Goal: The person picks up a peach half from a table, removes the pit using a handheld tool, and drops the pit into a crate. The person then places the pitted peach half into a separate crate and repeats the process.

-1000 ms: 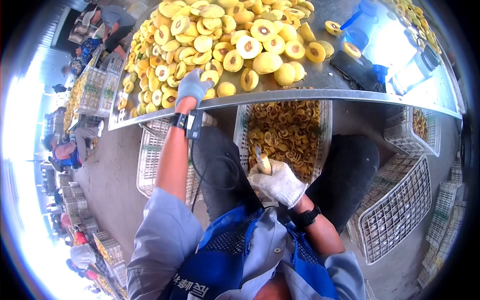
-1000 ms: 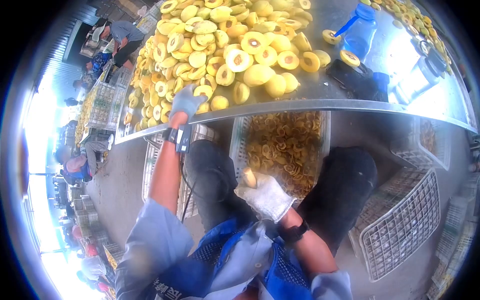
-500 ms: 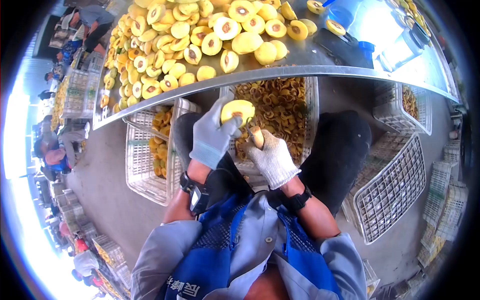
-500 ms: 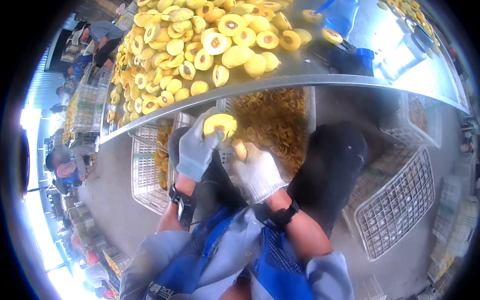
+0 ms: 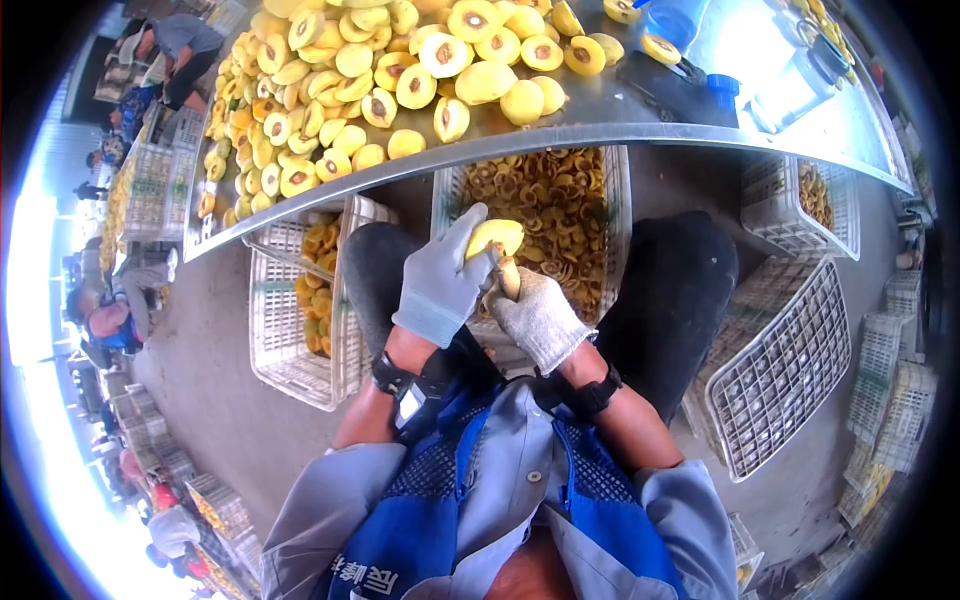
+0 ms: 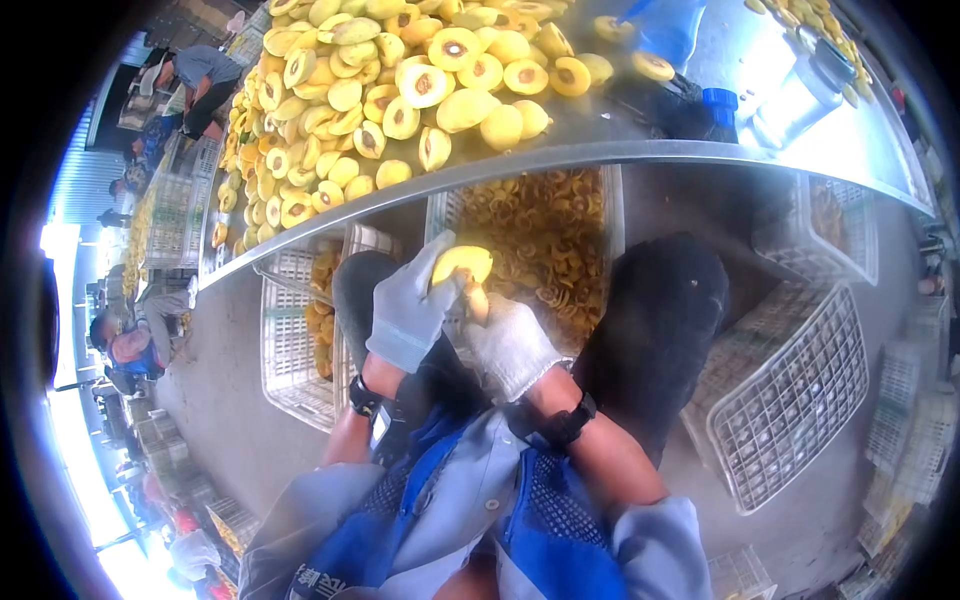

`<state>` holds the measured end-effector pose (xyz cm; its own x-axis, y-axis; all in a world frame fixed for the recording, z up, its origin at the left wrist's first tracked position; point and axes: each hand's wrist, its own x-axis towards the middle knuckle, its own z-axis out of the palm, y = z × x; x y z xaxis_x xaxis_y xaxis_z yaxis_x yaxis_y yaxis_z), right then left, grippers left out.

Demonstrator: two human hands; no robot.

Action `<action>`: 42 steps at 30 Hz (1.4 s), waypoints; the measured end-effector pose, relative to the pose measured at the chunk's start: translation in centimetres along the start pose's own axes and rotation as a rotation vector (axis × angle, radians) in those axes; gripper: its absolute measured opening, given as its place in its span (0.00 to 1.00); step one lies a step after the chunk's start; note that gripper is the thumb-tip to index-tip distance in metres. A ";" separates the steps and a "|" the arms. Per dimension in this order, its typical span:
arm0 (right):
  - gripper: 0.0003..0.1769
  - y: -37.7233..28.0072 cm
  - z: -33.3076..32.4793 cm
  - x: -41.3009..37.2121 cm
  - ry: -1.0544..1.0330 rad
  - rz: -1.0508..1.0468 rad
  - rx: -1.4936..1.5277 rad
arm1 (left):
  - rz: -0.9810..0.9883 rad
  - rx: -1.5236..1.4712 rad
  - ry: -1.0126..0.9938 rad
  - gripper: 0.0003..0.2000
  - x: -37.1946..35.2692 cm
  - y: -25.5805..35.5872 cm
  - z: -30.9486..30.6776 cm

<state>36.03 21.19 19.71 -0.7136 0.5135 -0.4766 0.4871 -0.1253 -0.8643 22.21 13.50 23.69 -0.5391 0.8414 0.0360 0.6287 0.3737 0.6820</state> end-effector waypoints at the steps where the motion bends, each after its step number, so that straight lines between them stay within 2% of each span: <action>1: 0.13 -0.2 -0.3 -0.2 -0.038 -0.012 0.027 | 0.014 0.008 -0.030 0.24 0.1 -0.4 -0.2; 3: 0.13 -0.7 -0.7 -0.7 -0.114 -0.036 0.083 | 0.058 0.033 -0.060 0.24 0.0 -1.0 -0.6; 5: 0.12 -0.7 -0.6 -0.8 -0.166 0.043 0.181 | 0.124 0.067 -0.065 0.25 0.1 -1.3 -0.9; 8: 0.10 -0.2 -0.6 -0.8 -0.251 0.060 0.321 | 0.127 -0.168 -0.174 0.25 0.6 -1.4 -2.5; 11: 0.10 0.6 -0.2 -0.4 -0.321 0.051 0.370 | 0.090 -0.889 -0.065 0.23 0.6 -0.9 -0.7; 15: 0.10 1.9 0.8 0.1 -0.328 0.011 0.197 | -0.116 -0.905 -0.040 0.18 0.2 -1.5 0.7; 18: 0.12 1.9 0.6 -0.1 -0.267 -0.033 0.084 | -0.032 -0.723 -0.253 0.17 1.5 -1.5 -0.4; 21: 0.13 3.0 1.4 0.3 -0.303 -0.035 0.134 | -0.338 -0.632 -0.470 0.18 2.7 -1.4 -0.3; 24: 0.11 2.1 0.3 0.0 -0.452 0.101 0.383 | 0.108 -0.742 -0.356 0.18 2.6 -2.6 0.7; 27: 0.12 0.7 -0.5 -0.8 -0.528 0.227 0.584 | -0.109 -1.361 -0.180 0.19 1.3 -1.5 2.2; 30: 0.12 0.2 -0.9 -1.0 -0.574 0.278 0.640 | -0.299 -1.492 -0.178 0.20 1.0 -0.9 1.9; 32: 0.13 0.7 -0.3 -0.7 -0.539 0.238 0.535 | 0.040 -0.999 -0.319 0.24 2.0 -2.2 1.3; 34: 0.13 0.9 -0.1 -0.7 -0.538 0.236 0.514 | 0.072 -0.815 -0.433 0.26 2.6 -2.6 1.0; 36: 0.12 0.4 -0.2 -0.9 -0.574 0.272 0.578 | -0.187 -0.951 -0.537 0.25 2.6 -2.3 0.4; 37: 0.12 0.3 -0.3 -0.9 -0.593 0.240 0.577 | -0.222 -1.083 -0.480 0.24 2.3 -2.0 0.5; 40: 0.11 0.1 -0.5 -1.4 -0.624 0.150 0.592 | -0.348 -1.790 -0.309 0.22 0.4 -1.8 2.1; 41: 0.11 0.0 -0.5 -1.5 -0.623 0.121 0.603 | -0.296 -1.801 -0.280 0.20 0.4 -1.4 1.8; 42: 0.12 0.0 -0.5 -1.6 -0.622 0.092 0.616 | -0.278 -1.665 -0.180 0.19 0.6 -1.3 1.0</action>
<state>37.42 20.85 20.56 -0.9173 -0.0540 -0.3946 0.3259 -0.6713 -0.6657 21.64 13.95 22.10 -0.3842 0.9002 -0.2050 -0.7564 -0.1796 0.6289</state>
